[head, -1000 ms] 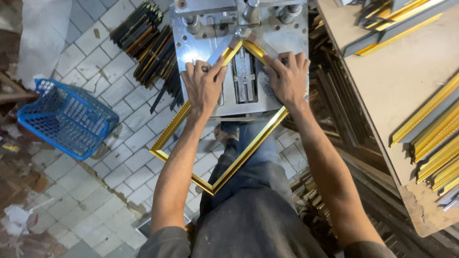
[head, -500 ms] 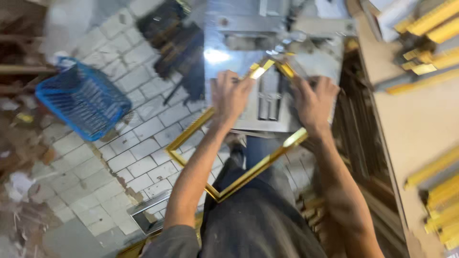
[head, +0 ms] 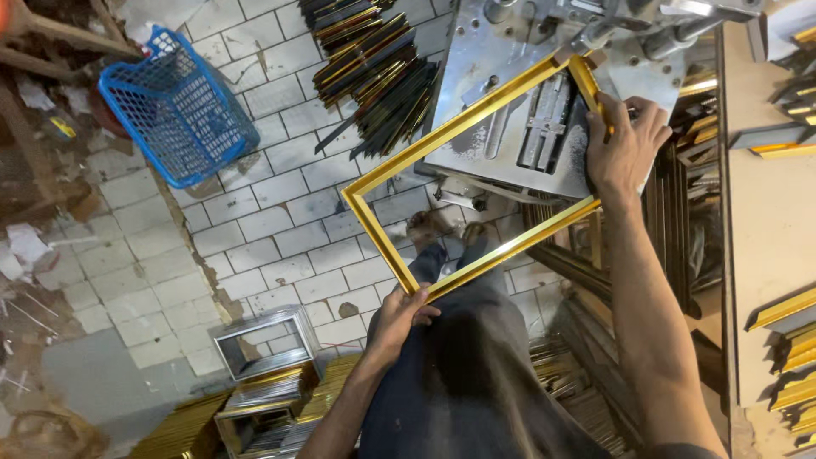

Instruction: The person assembles picture frames from pre-mitered gold molding pieces. They pick molding strips from the workbench, fit two mitered corners together, place each corner into a manual corner-joining press, operate the press to fasten the joint, and set completed frames aside.

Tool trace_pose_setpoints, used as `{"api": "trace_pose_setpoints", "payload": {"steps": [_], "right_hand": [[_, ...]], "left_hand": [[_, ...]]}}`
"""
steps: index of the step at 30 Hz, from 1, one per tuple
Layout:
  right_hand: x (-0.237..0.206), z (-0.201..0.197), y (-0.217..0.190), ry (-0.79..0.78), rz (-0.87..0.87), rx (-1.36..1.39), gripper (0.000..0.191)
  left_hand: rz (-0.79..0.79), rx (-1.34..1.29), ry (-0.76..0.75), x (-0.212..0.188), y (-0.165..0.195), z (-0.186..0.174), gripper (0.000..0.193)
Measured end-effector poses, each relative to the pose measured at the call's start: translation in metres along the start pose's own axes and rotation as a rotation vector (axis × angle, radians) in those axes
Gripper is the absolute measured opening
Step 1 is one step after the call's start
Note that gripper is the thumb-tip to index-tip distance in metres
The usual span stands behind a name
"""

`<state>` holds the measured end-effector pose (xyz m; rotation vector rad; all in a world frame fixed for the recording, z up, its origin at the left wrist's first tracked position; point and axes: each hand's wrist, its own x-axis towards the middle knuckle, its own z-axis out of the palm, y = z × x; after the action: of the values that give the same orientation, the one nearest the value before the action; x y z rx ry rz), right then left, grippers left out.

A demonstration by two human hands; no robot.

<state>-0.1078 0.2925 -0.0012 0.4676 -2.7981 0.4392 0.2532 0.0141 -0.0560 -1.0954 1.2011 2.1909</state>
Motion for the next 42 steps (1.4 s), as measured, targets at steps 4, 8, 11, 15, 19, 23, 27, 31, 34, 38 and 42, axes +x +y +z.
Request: {"api": "trace_pose_setpoints", "payload": {"steps": [4, 8, 11, 15, 19, 23, 27, 31, 34, 38, 42], "right_hand": [[-0.006, -0.006, -0.050, 0.108, -0.280, -0.409, 0.046], [-0.015, 0.006, -0.098, -0.057, -0.368, -0.140, 0.048], [-0.042, 0.010, -0.088, -0.219, -0.205, -0.039, 0.028], [-0.138, -0.002, -0.065, 0.062, 0.034, 0.222, 0.025], [-0.232, 0.017, -0.121, 0.008, 0.096, 0.737, 0.036], [-0.259, 0.024, -0.181, -0.668, 0.660, 1.302, 0.031], [-0.259, -0.014, -0.168, -0.433, 0.410, 1.054, 0.020], [-0.211, -0.058, -0.121, 0.133, 0.297, 0.445, 0.031], [-0.132, -0.051, -0.076, 0.092, 0.163, 0.051, 0.049], [-0.063, -0.027, -0.036, 0.036, 0.114, -0.045, 0.049], [-0.042, -0.013, -0.013, 0.021, 0.092, -0.080, 0.043]], "left_hand": [[0.283, -0.093, 0.272, 0.011, 0.000, -0.051, 0.031], [0.347, -0.191, 0.556, 0.011, 0.055, -0.117, 0.021], [0.272, -0.172, 0.553, 0.013, 0.117, -0.115, 0.022], [0.815, -0.353, 0.111, 0.015, 0.215, -0.037, 0.022], [1.086, 0.239, 0.112, 0.058, 0.260, 0.122, 0.026], [1.310, 1.028, 0.116, 0.120, 0.248, 0.237, 0.018], [1.567, 1.133, 0.329, 0.155, 0.222, 0.249, 0.017], [1.449, 1.010, 0.307, 0.184, 0.209, 0.256, 0.017], [1.360, 1.083, 0.306, 0.196, 0.219, 0.275, 0.030], [1.392, 1.198, 0.166, 0.184, 0.225, 0.255, 0.023], [1.502, 1.541, 0.394, 0.151, 0.218, 0.193, 0.039]]}}
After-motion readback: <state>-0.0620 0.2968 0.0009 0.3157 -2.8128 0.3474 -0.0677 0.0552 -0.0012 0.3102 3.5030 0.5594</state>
